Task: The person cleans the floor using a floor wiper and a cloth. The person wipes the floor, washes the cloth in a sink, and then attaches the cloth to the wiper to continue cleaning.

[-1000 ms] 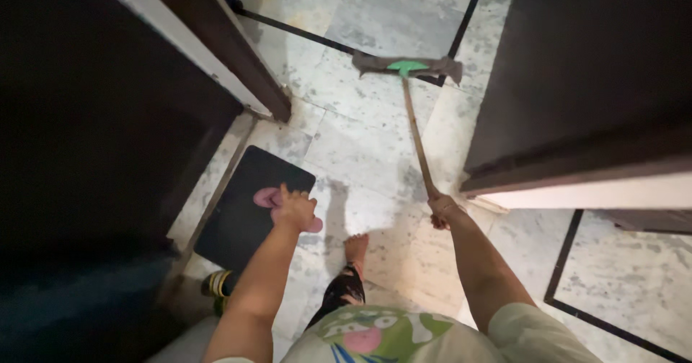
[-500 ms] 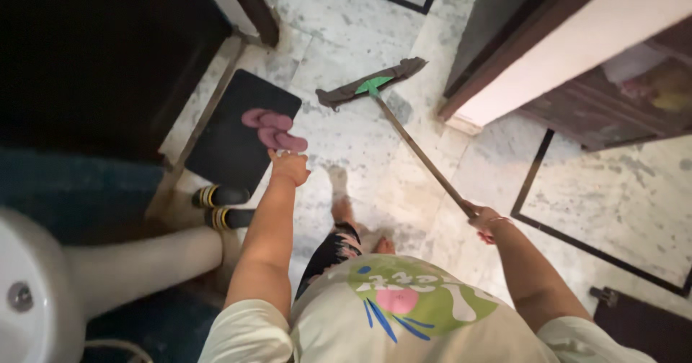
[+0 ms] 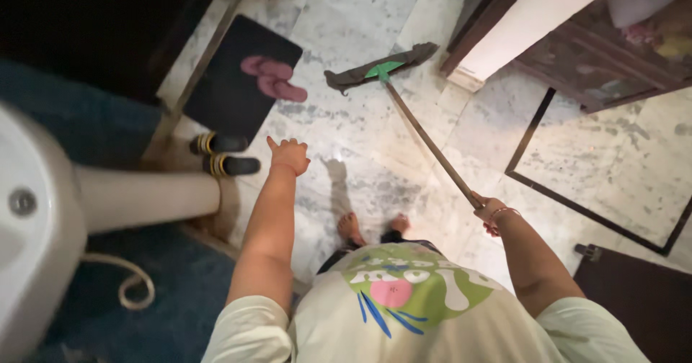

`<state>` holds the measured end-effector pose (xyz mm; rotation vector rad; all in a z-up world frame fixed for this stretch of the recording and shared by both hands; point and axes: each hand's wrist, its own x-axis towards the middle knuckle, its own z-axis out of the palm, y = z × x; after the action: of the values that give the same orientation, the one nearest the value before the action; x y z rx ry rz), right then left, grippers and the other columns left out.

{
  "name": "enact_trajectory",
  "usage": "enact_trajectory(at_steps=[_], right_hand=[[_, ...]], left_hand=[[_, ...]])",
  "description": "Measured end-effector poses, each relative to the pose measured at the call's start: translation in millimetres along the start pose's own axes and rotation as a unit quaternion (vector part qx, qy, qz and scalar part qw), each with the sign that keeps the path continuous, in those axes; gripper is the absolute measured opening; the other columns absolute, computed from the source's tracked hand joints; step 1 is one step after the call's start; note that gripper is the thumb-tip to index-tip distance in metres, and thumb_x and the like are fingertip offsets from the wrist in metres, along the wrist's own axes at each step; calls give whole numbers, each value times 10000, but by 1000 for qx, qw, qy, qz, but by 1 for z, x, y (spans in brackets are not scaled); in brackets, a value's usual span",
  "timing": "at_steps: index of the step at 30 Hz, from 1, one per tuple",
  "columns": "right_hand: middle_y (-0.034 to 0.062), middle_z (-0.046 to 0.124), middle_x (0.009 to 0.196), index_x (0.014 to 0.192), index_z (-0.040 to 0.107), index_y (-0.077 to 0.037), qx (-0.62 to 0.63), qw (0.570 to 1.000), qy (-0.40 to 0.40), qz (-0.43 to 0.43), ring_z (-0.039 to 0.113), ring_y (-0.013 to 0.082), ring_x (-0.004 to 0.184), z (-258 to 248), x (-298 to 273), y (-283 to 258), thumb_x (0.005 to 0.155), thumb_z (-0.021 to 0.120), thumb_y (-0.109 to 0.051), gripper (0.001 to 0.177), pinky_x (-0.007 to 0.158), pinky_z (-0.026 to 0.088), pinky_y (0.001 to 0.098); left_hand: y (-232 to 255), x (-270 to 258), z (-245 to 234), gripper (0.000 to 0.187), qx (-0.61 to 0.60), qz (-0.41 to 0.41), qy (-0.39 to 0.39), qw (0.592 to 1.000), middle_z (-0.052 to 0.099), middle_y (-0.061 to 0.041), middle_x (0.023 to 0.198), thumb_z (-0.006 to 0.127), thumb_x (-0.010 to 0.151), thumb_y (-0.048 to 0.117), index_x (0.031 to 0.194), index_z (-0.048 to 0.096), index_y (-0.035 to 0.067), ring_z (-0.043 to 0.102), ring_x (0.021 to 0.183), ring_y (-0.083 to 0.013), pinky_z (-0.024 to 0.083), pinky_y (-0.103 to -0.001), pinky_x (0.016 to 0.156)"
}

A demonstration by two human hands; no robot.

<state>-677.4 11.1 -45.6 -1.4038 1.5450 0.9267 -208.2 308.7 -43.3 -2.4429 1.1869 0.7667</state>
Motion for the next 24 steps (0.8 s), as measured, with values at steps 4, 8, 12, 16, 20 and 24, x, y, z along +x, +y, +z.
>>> enact_trajectory(at_steps=[4, 8, 12, 16, 20, 24], right_hand=[[79, 519, 665, 1508, 449, -547, -35, 999, 5, -9, 475, 186, 513, -15, 2, 47, 1026, 529, -221, 587, 480, 448, 358], [74, 495, 666, 1508, 462, -555, -77, 997, 31, -1, 439, 179, 514, -70, 16, 119, 1035, 531, -245, 570, 477, 404, 355], [162, 586, 898, 1533, 488, -523, -151, 987, 58, -5, 559, 268, 673, -151, 17, 206, 1042, 512, -191, 593, 573, 473, 408], [250, 677, 1130, 1557, 513, -491, -274, 956, 104, -28, 678, 358, 833, -243, -1, 267, 1048, 492, -137, 620, 670, 543, 460], [279, 730, 1234, 1537, 548, -456, -350, 926, 131, -50, 741, 391, 917, -324, -35, 295, 1037, 488, -160, 584, 725, 578, 480], [217, 759, 1184, 1408, 638, -381, -461, 854, 217, -108, 755, 345, 936, -351, -36, 245, 979, 513, -362, 448, 752, 582, 455]], left_hand=[[10, -46, 28, 389, -4, -55, -17, 998, 605, -84, 1369, 662, 947, 395, 1277, 673, 189, 521, 1328, -323, 129, -787, 1141], [47, -81, 53, 417, -19, -112, 16, 993, 606, -88, 1392, 671, 938, 432, 1281, 678, 195, 523, 1341, -331, 138, -789, 1135], [126, -113, 77, 441, -80, -132, -10, 988, 570, -87, 1403, 684, 910, 429, 1287, 654, 203, 488, 1347, -328, 143, -797, 1097], [205, -138, 83, 418, -114, -127, 17, 985, 612, -95, 1375, 680, 936, 430, 1285, 674, 198, 533, 1322, -336, 172, -781, 1135], [227, -183, 90, 408, -134, -127, 40, 982, 624, -90, 1335, 690, 921, 401, 1284, 671, 215, 531, 1317, -324, 190, -758, 1144], [207, -239, 109, 398, -120, -167, 48, 978, 636, -105, 1325, 691, 935, 417, 1263, 690, 190, 544, 1309, -337, 205, -731, 1159]])
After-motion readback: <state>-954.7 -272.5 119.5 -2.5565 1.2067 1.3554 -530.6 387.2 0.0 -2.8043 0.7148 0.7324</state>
